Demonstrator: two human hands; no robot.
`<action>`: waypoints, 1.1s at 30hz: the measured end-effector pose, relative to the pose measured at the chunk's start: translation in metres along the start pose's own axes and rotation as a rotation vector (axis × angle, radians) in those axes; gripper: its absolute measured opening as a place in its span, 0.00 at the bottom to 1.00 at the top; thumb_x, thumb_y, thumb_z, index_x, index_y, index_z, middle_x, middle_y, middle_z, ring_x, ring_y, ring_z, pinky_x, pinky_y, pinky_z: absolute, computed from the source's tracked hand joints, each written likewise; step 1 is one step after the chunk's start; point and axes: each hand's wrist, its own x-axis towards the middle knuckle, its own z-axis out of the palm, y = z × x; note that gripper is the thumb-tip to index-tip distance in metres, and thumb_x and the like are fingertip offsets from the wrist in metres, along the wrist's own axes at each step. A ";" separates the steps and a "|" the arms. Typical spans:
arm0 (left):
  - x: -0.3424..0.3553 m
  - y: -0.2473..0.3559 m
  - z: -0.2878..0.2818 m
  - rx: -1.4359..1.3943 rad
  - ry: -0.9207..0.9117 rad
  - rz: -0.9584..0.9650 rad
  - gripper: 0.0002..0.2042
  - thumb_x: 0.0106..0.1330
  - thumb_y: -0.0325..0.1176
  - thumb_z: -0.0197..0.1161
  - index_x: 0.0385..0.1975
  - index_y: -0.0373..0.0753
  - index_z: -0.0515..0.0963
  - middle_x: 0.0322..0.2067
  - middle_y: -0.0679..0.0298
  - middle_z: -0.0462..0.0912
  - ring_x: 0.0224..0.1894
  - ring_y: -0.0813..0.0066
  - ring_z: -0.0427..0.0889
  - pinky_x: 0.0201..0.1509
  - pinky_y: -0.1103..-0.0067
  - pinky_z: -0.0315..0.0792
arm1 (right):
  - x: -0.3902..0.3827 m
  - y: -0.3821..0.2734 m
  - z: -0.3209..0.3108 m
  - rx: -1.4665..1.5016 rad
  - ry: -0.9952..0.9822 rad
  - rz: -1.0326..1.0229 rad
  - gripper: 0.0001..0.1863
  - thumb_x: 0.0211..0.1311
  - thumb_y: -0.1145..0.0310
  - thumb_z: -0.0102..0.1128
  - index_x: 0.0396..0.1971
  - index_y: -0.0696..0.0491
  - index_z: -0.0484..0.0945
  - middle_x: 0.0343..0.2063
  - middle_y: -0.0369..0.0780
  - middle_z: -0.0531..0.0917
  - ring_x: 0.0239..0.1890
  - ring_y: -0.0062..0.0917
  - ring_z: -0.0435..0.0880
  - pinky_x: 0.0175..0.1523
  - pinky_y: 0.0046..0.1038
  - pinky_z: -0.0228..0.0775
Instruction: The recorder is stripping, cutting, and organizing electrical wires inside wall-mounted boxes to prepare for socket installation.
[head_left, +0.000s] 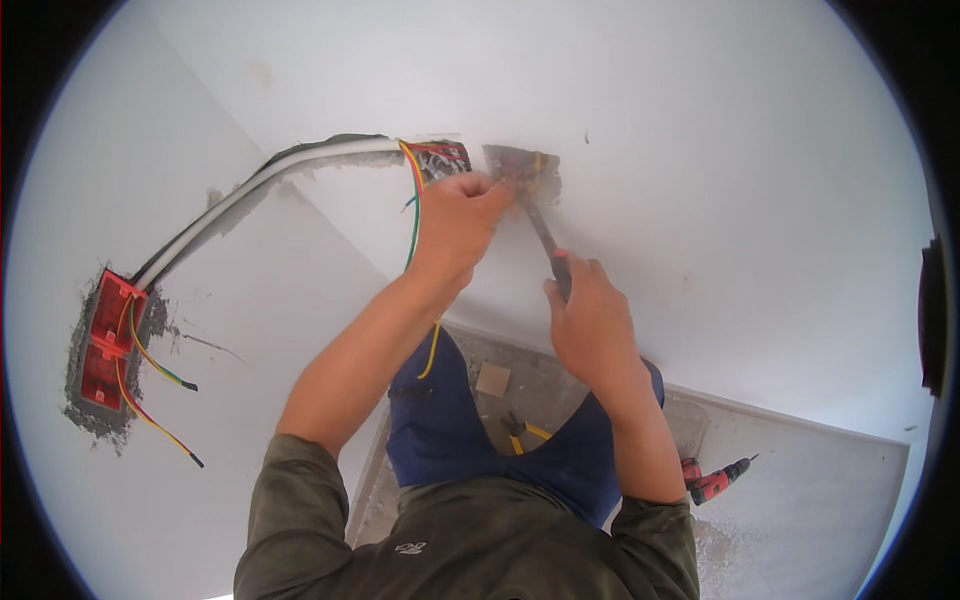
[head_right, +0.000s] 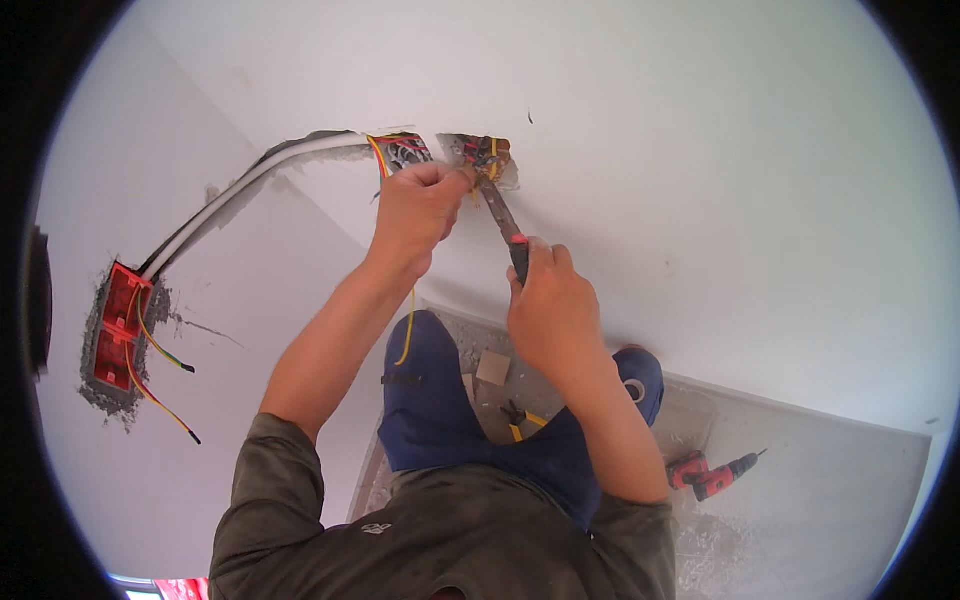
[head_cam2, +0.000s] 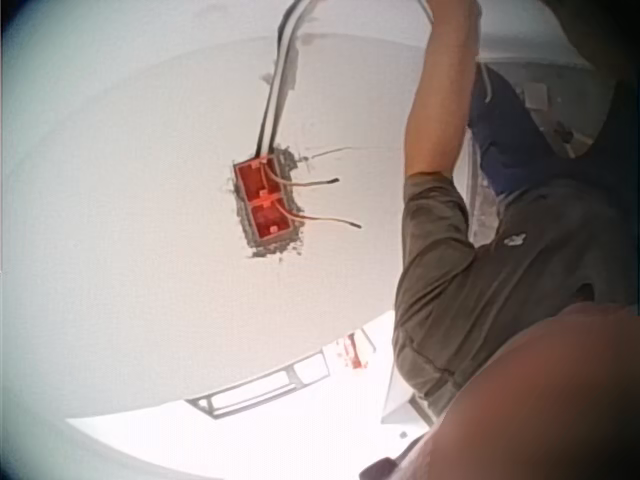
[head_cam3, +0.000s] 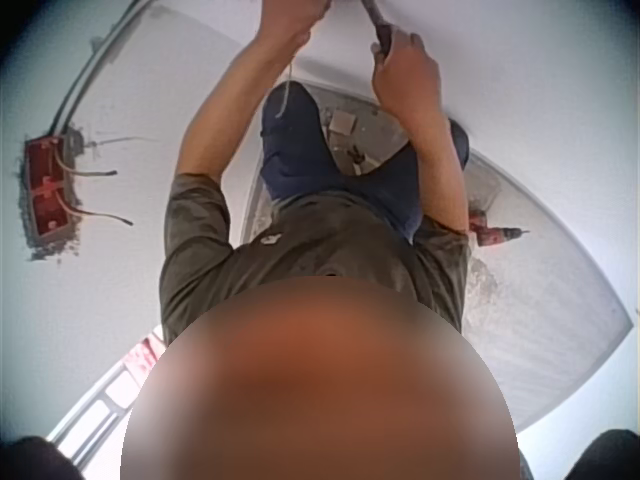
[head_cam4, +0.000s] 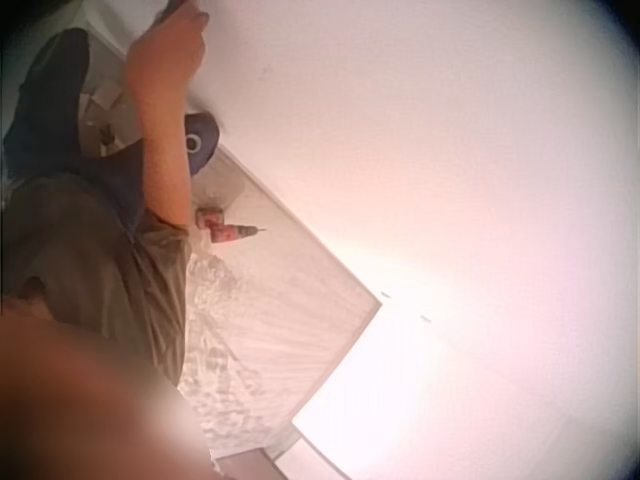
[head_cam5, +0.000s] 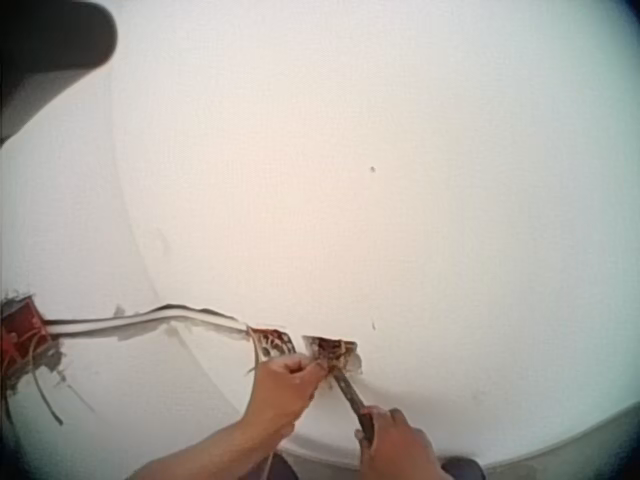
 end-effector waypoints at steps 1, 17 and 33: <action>0.000 0.000 0.001 -0.052 0.000 -0.023 0.14 0.63 0.30 0.66 0.16 0.41 0.71 0.13 0.75 0.66 0.13 0.88 0.59 0.15 0.83 0.50 | -0.001 0.000 0.000 -0.044 0.015 0.005 0.19 0.66 0.71 0.55 0.54 0.62 0.71 0.41 0.53 0.78 0.39 0.51 0.82 0.44 0.46 0.76; 0.003 -0.006 -0.006 -0.534 -0.140 -0.240 0.07 0.62 0.28 0.65 0.24 0.42 0.74 0.14 0.76 0.60 0.14 0.85 0.56 0.16 0.84 0.49 | -0.003 -0.010 -0.006 -0.090 -0.005 0.023 0.16 0.63 0.75 0.55 0.49 0.64 0.71 0.40 0.54 0.78 0.39 0.52 0.82 0.44 0.46 0.76; 0.006 -0.006 -0.017 -0.546 -0.282 -0.318 0.11 0.65 0.30 0.65 0.22 0.45 0.71 0.15 0.77 0.62 0.15 0.87 0.57 0.15 0.85 0.48 | -0.011 -0.012 -0.012 -0.113 -0.002 0.042 0.18 0.63 0.74 0.57 0.51 0.65 0.71 0.41 0.54 0.78 0.40 0.52 0.82 0.45 0.46 0.76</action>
